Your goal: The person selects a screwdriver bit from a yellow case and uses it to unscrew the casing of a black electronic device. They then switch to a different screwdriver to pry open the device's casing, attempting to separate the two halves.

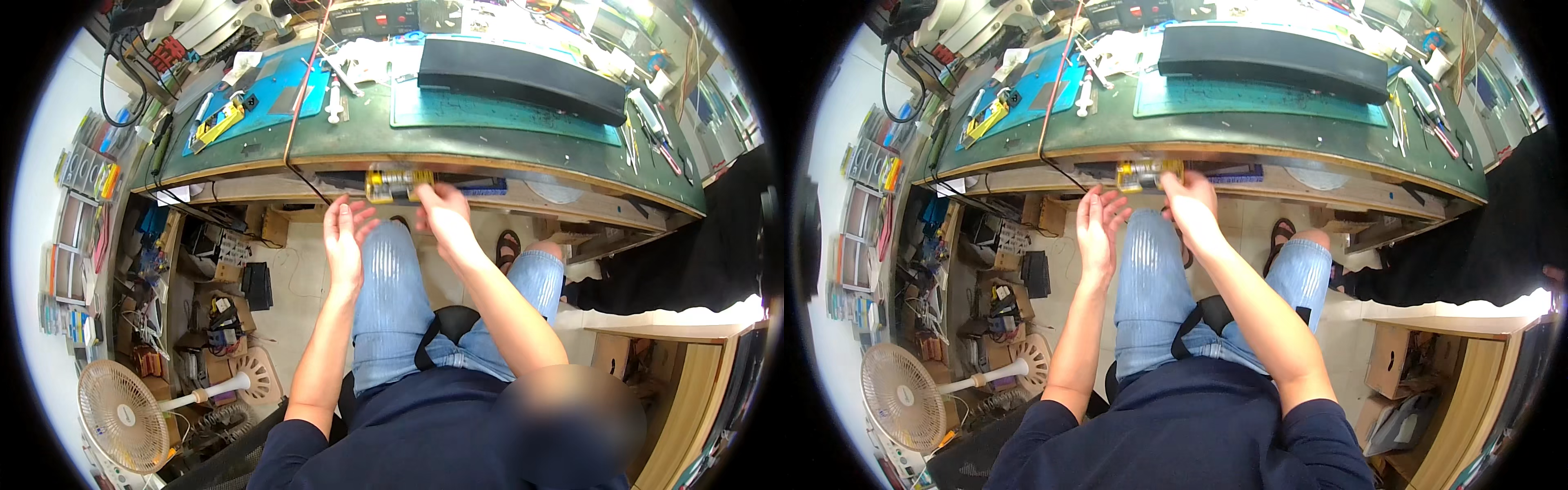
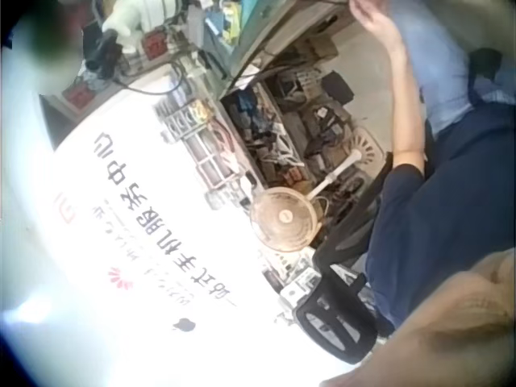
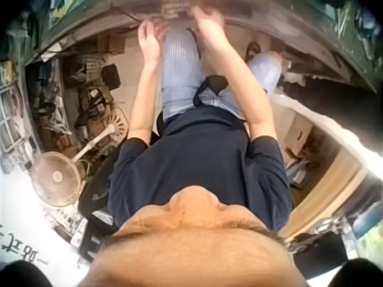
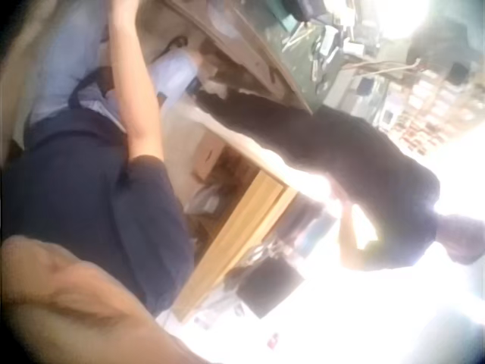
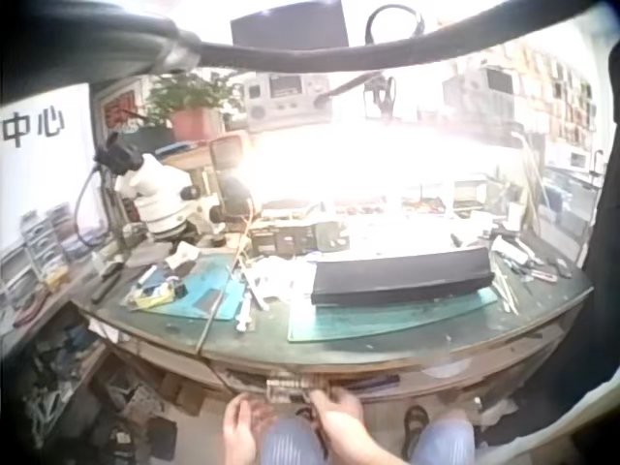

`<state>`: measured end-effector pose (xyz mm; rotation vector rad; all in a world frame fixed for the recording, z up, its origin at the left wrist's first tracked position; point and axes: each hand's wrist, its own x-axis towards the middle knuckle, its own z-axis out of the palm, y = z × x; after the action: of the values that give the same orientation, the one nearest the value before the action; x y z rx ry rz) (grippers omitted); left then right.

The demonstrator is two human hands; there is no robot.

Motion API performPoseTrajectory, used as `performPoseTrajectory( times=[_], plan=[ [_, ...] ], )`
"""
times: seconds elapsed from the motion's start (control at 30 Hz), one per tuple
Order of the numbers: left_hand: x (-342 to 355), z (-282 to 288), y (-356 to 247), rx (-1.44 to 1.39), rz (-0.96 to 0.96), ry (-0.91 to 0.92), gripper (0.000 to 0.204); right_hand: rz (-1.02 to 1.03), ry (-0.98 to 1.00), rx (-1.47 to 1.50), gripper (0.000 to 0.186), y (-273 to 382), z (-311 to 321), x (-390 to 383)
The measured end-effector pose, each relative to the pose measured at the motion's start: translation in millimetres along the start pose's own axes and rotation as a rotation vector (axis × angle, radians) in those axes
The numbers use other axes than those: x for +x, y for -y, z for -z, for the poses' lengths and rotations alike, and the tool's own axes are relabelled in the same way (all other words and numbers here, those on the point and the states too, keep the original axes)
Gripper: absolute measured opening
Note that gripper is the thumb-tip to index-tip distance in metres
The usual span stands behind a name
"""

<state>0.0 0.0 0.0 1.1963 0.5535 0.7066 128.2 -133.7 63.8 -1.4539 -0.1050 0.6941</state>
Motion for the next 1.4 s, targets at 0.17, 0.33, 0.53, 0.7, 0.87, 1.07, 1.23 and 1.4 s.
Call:
performPoseTrajectory(
  times=[0.17, 0.33, 0.53, 0.7, 0.87, 1.07, 1.23, 1.4],
  plan=[
    [-26, -8, -40, -0.332, 0.405, 0.153, 0.049, 0.038, 0.168, 0.078, 0.032, -47, 44, -69],
    [-91, -18, -16, -0.072, 0.156, 0.160, 0.051, -0.152, 0.300, 0.202, 0.032, -51, 81, -119],
    [-83, -26, -57, -0.152, -0.086, -0.063, 0.035, -0.200, 0.483, -0.127, 0.035, 1, 47, -116],
    [-16, -22, -108, -0.301, -0.050, 0.009, 0.038, -0.048, 0.412, -0.206, 0.037, 66, 4, -82],
    [35, -13, -149, -0.228, -0.138, -0.079, 0.035, 0.029, 0.251, 0.099, 0.022, 80, -57, -58],
    [54, 47, -160, -0.151, -0.140, -0.213, 0.031, -0.062, 0.372, -0.061, 0.030, 93, -115, -34],
    [58, 76, -190, -0.232, -0.020, -0.194, 0.025, -0.024, 0.438, -0.101, 0.037, 88, -155, -27],
    [41, 81, -207, -0.222, 0.131, -0.222, 0.029, -0.010, 0.407, 0.094, 0.035, 69, -172, -53]
  ],
)
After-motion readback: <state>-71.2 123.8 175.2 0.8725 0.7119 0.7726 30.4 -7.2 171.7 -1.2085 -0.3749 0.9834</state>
